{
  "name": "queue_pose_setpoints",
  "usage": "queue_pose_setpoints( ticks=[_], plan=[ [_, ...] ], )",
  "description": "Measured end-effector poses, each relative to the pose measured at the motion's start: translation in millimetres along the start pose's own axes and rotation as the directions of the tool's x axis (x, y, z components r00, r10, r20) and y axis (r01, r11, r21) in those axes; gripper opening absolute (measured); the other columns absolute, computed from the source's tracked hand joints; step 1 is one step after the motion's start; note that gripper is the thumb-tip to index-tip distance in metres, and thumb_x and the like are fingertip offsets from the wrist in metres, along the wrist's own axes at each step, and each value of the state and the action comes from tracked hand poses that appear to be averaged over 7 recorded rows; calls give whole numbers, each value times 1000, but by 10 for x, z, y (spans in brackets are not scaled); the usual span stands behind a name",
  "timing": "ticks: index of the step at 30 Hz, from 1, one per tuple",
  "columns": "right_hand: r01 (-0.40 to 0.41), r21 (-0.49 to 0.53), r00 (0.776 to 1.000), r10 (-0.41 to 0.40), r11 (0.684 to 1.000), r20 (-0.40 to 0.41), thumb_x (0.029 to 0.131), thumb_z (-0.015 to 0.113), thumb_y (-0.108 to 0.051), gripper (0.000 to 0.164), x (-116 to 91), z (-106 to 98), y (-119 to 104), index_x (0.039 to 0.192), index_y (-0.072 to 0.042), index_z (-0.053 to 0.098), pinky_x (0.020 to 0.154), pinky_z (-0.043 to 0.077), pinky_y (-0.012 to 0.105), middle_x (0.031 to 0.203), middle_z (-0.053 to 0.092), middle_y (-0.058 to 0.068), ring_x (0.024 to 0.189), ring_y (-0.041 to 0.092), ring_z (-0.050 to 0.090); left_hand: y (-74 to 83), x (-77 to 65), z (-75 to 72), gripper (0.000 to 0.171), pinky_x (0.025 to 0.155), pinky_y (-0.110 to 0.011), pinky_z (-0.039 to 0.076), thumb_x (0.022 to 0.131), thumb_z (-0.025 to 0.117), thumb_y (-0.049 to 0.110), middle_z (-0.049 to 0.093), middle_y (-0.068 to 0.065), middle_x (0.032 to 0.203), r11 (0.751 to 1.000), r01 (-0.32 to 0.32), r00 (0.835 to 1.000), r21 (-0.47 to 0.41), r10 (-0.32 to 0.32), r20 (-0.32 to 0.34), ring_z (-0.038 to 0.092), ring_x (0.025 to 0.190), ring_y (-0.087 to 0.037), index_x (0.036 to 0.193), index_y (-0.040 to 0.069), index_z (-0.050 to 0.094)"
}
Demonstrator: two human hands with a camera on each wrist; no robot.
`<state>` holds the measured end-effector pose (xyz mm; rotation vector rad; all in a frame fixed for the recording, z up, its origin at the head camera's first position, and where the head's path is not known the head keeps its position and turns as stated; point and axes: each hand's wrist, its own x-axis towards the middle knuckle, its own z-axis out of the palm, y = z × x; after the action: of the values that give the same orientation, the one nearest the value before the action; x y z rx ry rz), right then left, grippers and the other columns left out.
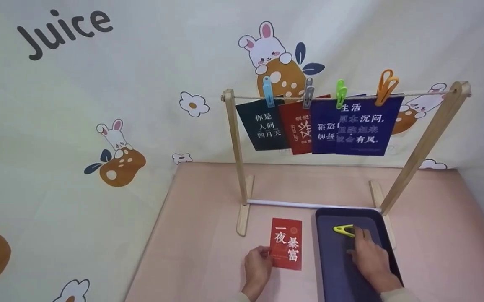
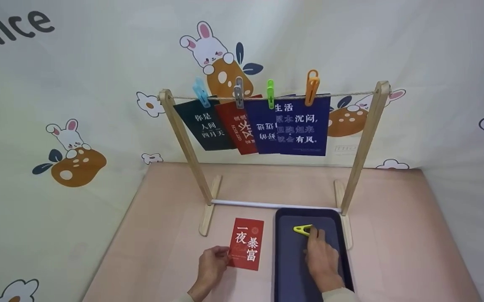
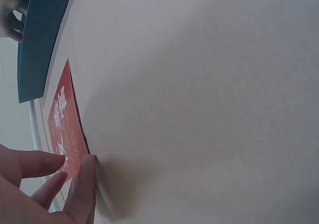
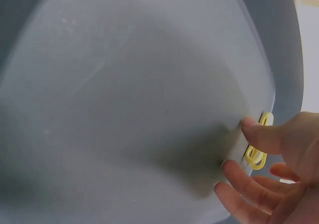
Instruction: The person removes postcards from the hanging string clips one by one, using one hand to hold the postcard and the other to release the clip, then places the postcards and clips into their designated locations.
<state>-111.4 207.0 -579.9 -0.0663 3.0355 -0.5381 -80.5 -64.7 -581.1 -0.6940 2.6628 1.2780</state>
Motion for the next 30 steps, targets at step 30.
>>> queue_pose_setpoints(
  ticks=[30],
  plan=[
    [264,6,836,-226,964,-501,64,81,-28,59,-305,-658,-199,110,1,59,85,38,50,118,54,21,115,42,41,686,-257,-230,59,85,-35,54,73,77,21,54,-7,121,970,-72,947,-232,140,290,55,111,-28,125,14,51]
  ],
)
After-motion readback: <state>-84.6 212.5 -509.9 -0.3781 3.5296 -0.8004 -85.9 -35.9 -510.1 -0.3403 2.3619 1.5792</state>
